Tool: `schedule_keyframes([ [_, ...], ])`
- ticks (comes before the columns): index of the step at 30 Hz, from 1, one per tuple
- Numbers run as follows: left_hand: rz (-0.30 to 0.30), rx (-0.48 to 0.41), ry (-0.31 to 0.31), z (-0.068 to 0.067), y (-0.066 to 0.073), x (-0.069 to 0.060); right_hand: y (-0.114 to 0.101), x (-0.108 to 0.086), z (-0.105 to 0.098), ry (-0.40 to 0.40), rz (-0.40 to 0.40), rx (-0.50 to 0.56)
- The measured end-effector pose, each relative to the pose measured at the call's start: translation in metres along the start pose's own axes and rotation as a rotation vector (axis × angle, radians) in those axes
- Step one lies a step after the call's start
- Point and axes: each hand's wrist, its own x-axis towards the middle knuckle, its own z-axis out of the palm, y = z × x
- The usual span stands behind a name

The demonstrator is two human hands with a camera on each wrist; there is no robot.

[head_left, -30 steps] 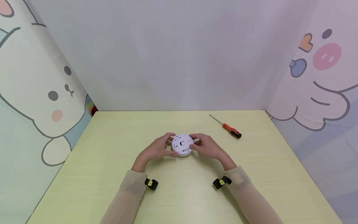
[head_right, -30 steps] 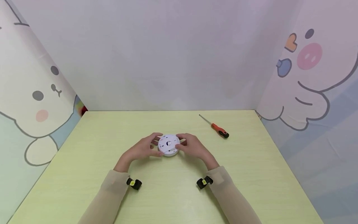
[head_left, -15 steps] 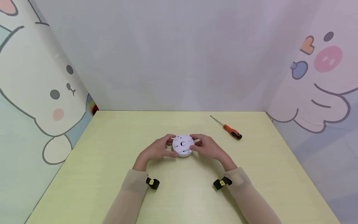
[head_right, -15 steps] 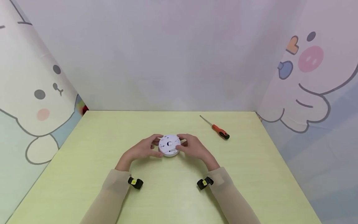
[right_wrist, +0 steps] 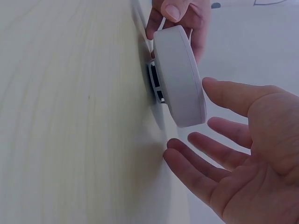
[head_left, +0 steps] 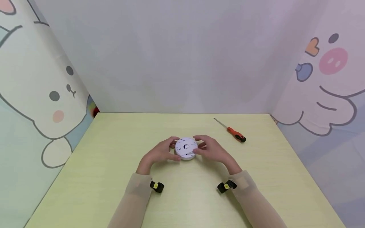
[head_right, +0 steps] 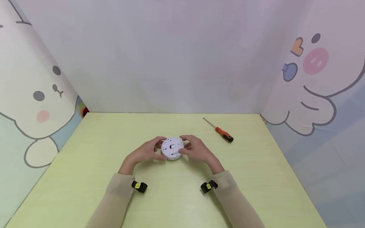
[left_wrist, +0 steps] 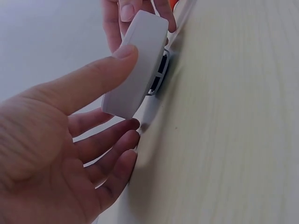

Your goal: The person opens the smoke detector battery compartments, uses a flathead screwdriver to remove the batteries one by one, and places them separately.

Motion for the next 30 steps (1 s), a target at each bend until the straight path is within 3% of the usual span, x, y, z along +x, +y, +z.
schedule_keyframes([
  [15,0.043,0.019,-0.019,-0.003,-0.006,0.006,-0.007,-0.001,-0.008,0.060,-0.075,-0.089],
  [23,0.043,0.011,-0.039,-0.009,-0.006,0.003,-0.012,0.001,-0.010,0.053,-0.158,-0.146],
  [30,0.059,-0.009,-0.034,-0.004,-0.012,0.005,-0.019,0.002,-0.012,0.032,-0.180,-0.213],
])
